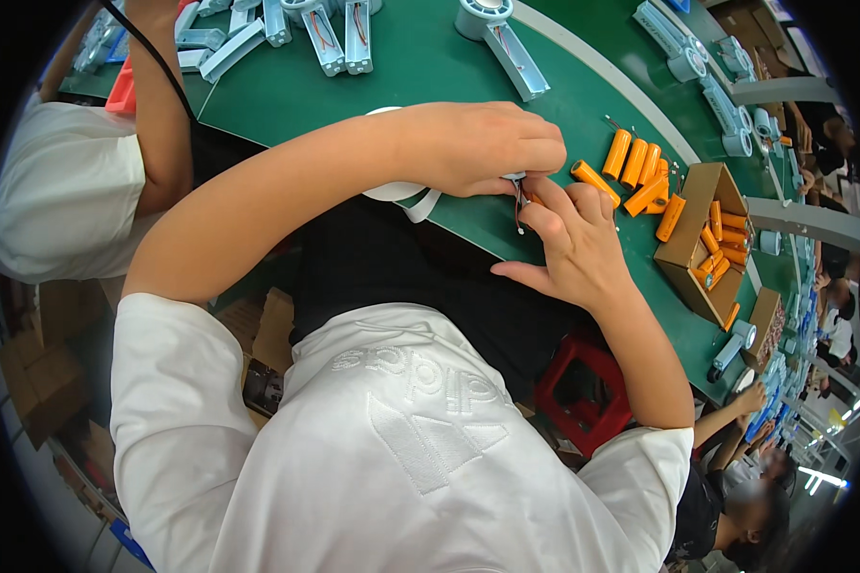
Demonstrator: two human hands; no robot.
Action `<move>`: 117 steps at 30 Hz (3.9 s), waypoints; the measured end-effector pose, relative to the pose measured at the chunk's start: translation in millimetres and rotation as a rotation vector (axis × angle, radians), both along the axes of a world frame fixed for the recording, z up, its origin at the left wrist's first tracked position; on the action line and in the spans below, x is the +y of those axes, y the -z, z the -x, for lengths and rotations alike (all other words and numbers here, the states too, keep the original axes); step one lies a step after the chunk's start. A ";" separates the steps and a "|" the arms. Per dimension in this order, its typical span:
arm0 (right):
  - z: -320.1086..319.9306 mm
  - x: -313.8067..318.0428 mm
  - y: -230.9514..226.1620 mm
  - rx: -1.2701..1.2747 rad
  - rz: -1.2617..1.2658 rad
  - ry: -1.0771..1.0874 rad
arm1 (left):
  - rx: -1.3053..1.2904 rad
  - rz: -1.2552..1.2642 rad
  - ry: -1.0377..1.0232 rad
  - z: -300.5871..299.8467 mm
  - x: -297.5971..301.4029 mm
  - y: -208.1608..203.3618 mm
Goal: The person is applying white tape to small orange cylindrical parts and assembling them into blue plastic housings on an assembly line.
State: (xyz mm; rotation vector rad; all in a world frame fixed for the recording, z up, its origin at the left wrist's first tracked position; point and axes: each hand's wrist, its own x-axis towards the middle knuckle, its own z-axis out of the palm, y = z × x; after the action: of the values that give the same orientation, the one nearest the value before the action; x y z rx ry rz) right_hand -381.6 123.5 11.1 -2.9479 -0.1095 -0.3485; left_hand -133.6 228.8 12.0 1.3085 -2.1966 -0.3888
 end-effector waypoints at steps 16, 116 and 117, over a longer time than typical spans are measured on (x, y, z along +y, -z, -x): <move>18.8 -1.3 -12.8 -0.004 -1.060 0.631 | -0.064 0.165 0.044 2.7 1.9 0.6; 34.0 84.3 25.6 -0.578 -1.572 0.330 | 0.054 -0.123 -0.527 11.9 118.4 -39.2; 35.2 82.7 27.8 -0.596 -1.817 0.357 | -0.099 -0.165 -0.559 -0.1 122.7 -42.2</move>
State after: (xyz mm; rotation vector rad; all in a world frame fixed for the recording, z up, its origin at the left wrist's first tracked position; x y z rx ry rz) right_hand -416.8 206.3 -16.7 -1.0073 0.4268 -0.7716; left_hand -133.5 351.6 54.2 1.9877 -1.7923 -0.2914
